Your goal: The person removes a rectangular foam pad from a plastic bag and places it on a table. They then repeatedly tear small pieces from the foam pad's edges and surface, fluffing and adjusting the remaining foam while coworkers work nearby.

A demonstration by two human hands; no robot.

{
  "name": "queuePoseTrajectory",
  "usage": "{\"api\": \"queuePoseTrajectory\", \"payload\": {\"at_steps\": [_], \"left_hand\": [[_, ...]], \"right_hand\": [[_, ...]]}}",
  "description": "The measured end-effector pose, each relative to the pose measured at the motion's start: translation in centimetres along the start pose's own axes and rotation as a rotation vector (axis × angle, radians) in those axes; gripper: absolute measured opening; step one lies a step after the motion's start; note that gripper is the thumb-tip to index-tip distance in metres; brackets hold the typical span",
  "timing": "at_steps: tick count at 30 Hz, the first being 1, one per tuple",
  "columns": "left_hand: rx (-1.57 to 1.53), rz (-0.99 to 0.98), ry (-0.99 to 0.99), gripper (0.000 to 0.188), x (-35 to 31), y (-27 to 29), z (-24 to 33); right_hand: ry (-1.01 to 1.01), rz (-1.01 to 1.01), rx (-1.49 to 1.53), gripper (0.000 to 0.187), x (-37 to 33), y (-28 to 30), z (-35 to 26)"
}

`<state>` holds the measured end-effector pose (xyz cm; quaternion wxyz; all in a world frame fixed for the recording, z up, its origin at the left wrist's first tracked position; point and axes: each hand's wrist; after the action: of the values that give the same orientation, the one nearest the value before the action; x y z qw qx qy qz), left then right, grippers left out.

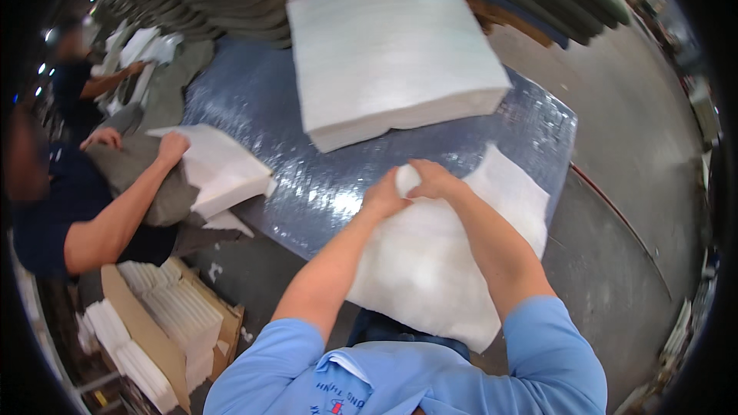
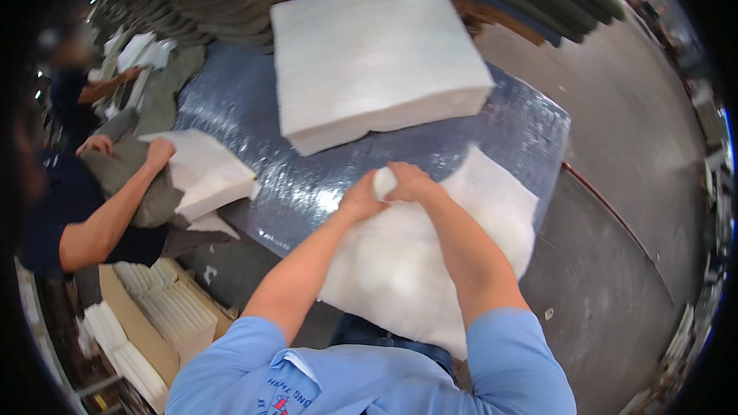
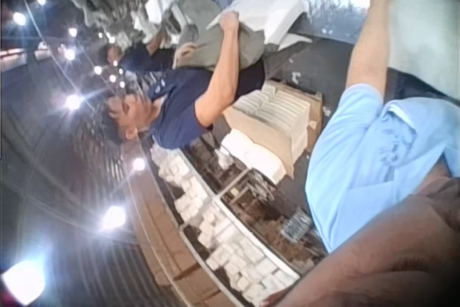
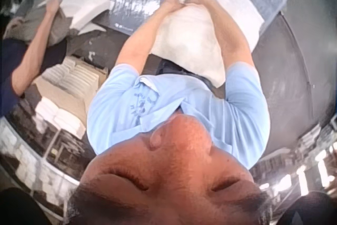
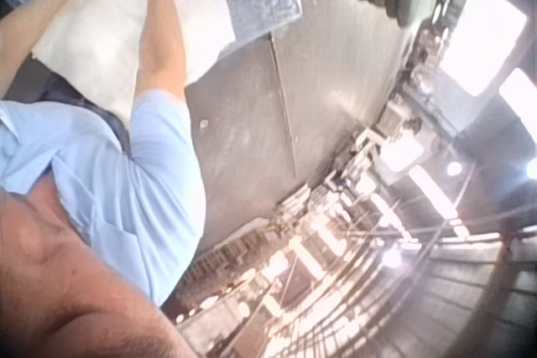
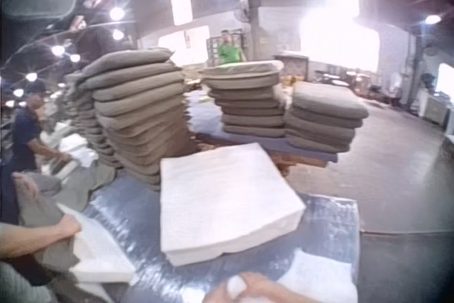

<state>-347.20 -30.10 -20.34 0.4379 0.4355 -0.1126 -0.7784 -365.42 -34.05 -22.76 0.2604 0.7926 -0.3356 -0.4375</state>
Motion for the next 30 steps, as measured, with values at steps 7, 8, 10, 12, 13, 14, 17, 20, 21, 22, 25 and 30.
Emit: {"api": "queuePoseTrajectory", "payload": {"at_steps": [7, 8, 10, 12, 13, 14, 17, 20, 21, 22, 25, 30], "left_hand": [[-0.219, 0.314, -0.092, 0.086, -4.1, 4.7, -7.0], [-0.252, 0.296, -0.087, 0.078, -4.4, 5.5, -6.5], [-0.307, 0.124, -0.169, 0.075, -3.7, 5.3, -1.7], [-0.237, 0.058, -0.232, 0.082, -2.5, 4.1, 3.3], [-0.089, 0.072, -0.250, 0.087, -1.7, 3.0, 5.5], [0.075, 0.094, -0.251, 0.091, -0.9, 2.2, 7.4], [0.191, 0.306, -0.021, 0.092, 2.2, 3.0, 7.7], [0.164, 0.387, -0.051, 0.080, 1.9, 2.0, 8.6], [0.106, 0.391, -0.094, 0.075, 1.2, 1.3, 8.9], [0.072, 0.396, -0.151, 0.071, 0.3, 1.0, 10.4], [-0.118, 0.335, -0.278, 0.049, -4.5, 0.8, 9.7], [-0.186, 0.340, -0.357, 0.020, -15.5, 2.1, 2.8]], "right_hand": [[0.237, 0.819, 0.463, 0.064, -8.0, 6.0, -0.1], [0.110, 0.910, 0.523, 0.061, -9.9, 6.3, 3.7], [-0.287, 1.048, 0.544, 0.058, -15.3, 5.1, 13.6], [-0.800, 0.889, 0.362, 0.074, -20.9, 3.6, 20.8], [-0.993, 0.795, 0.315, 0.079, -21.9, 2.8, 22.2], [-1.041, 0.740, 0.410, 0.080, -21.3, 1.9, 22.5], [-1.022, 0.645, 0.588, 0.078, -17.3, 2.2, 19.7], [-0.916, 0.797, 0.694, 0.064, -18.4, 1.4, 20.2], [-0.817, 0.902, 0.818, 0.056, -19.4, 1.3, 20.7], [-0.707, 1.022, 0.961, 0.049, -20.8, 1.0, 21.6], [-0.306, 1.067, 1.347, 0.034, -25.1, 1.4, 19.9], [-0.040, 0.860, 1.012, 0.024, -34.2, -2.9, 12.6]]}}
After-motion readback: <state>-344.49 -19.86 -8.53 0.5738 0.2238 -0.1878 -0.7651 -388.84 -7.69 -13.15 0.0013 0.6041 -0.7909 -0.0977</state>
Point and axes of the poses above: each hand's wrist, its own x-axis towards the middle knuckle, its own y-axis out of the back of the hand, z = x × y, and after that the axes turned 1 degree about -x, right-handed
